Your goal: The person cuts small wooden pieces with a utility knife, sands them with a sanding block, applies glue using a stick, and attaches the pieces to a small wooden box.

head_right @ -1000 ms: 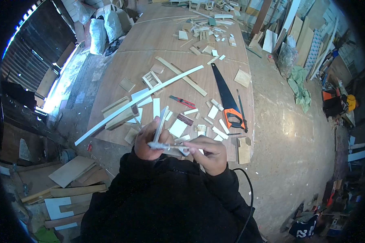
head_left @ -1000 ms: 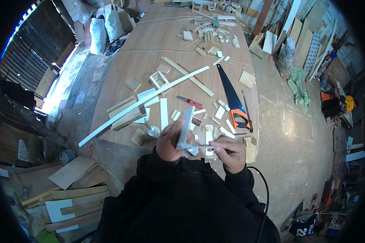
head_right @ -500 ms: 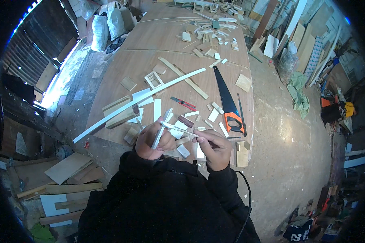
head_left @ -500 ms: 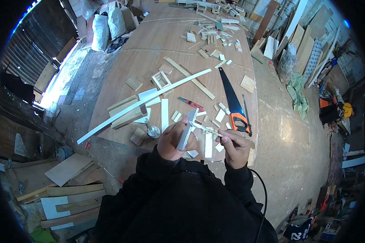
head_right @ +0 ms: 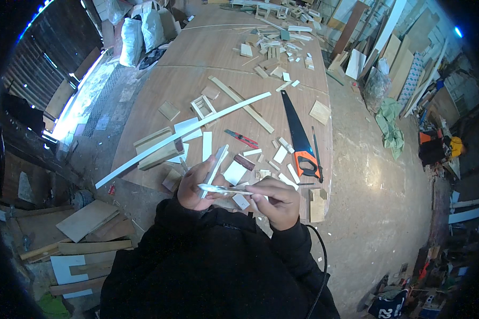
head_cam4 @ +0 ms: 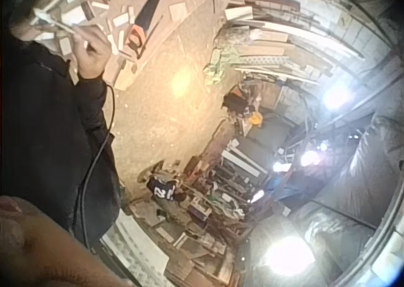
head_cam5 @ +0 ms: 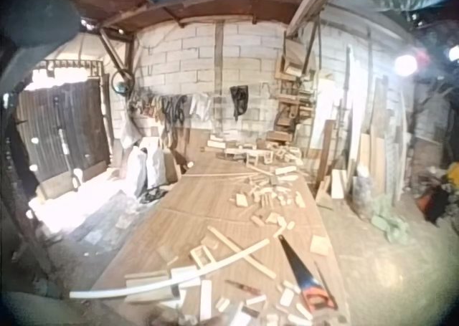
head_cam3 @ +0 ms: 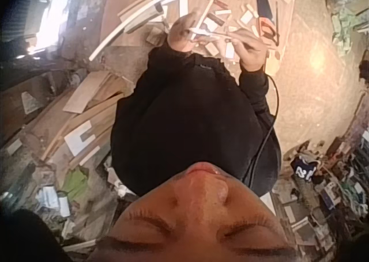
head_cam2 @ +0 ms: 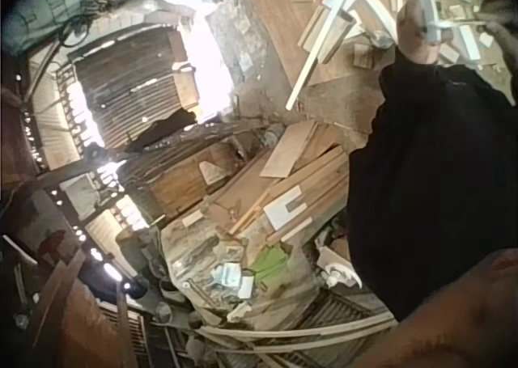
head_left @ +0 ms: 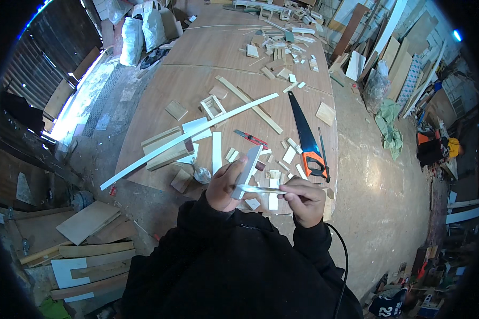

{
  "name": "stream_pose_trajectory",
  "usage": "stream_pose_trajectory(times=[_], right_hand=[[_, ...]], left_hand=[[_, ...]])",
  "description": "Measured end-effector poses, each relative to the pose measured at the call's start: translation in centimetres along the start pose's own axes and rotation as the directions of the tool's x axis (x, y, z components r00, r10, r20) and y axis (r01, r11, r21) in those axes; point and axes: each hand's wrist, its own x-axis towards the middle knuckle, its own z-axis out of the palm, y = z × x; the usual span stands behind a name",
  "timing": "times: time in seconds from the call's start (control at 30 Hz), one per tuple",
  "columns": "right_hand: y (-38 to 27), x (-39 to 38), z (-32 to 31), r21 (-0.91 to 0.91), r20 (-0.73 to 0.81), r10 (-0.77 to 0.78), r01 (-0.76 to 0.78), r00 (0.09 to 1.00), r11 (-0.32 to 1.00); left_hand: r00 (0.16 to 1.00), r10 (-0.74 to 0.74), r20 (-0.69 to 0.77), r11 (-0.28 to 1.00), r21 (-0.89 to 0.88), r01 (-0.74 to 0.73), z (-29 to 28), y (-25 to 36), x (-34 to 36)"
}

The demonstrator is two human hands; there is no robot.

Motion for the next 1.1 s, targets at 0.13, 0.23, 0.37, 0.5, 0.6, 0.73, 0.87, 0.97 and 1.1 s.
stream_pose_trajectory(times=[0.13,0.23,0.37,0.5,0.6,0.73,0.87,0.97,1.1], right_hand=[[0.5,0.8,0.6,-0.080,-0.112,0.013,-0.022,0.994,0.997],[0.6,1.0,0.5,-0.060,-0.204,-0.042,0.030,0.978,0.998],[-0.3,0.7,0.6,-0.134,0.032,-0.146,0.149,0.989,0.980],[-0.1,1.8,1.3,-0.184,-0.221,-0.094,0.054,0.971,0.982],[0.4,1.4,0.6,-0.092,-0.228,-0.075,0.055,0.971,0.994],[-0.3,0.8,1.2,-0.146,-0.017,-0.111,0.107,0.994,0.983],[0.5,1.7,0.8,-0.191,-0.232,-0.102,0.057,0.967,0.980],[0.0,1.4,0.3,-0.200,-0.181,-0.148,0.110,0.972,0.973],[-0.5,1.5,0.8,-0.267,-0.029,-0.217,0.201,0.976,0.942]], left_hand=[[0.984,0.050,0.170,0.998,0.040,-0.057,-1.1,-0.3,0.2],[0.975,0.082,0.207,0.996,0.025,-0.089,-1.2,-0.4,0.2],[0.997,0.022,0.068,1.000,0.009,-0.023,0.0,0.3,-0.3],[0.956,0.090,0.280,0.994,-0.091,-0.067,-1.8,-0.5,0.0],[0.960,0.031,0.278,0.999,0.025,-0.039,-1.5,-0.1,0.1],[0.941,0.048,0.334,0.999,0.005,-0.053,-2.5,-0.7,0.3],[0.968,0.009,0.250,0.998,0.054,-0.023,-1.9,-0.3,0.0],[0.971,-0.002,0.238,0.999,0.037,-0.007,-2.0,-0.2,-0.1],[0.878,0.091,0.470,0.992,-0.120,-0.039,-3.8,-1.5,0.6]])
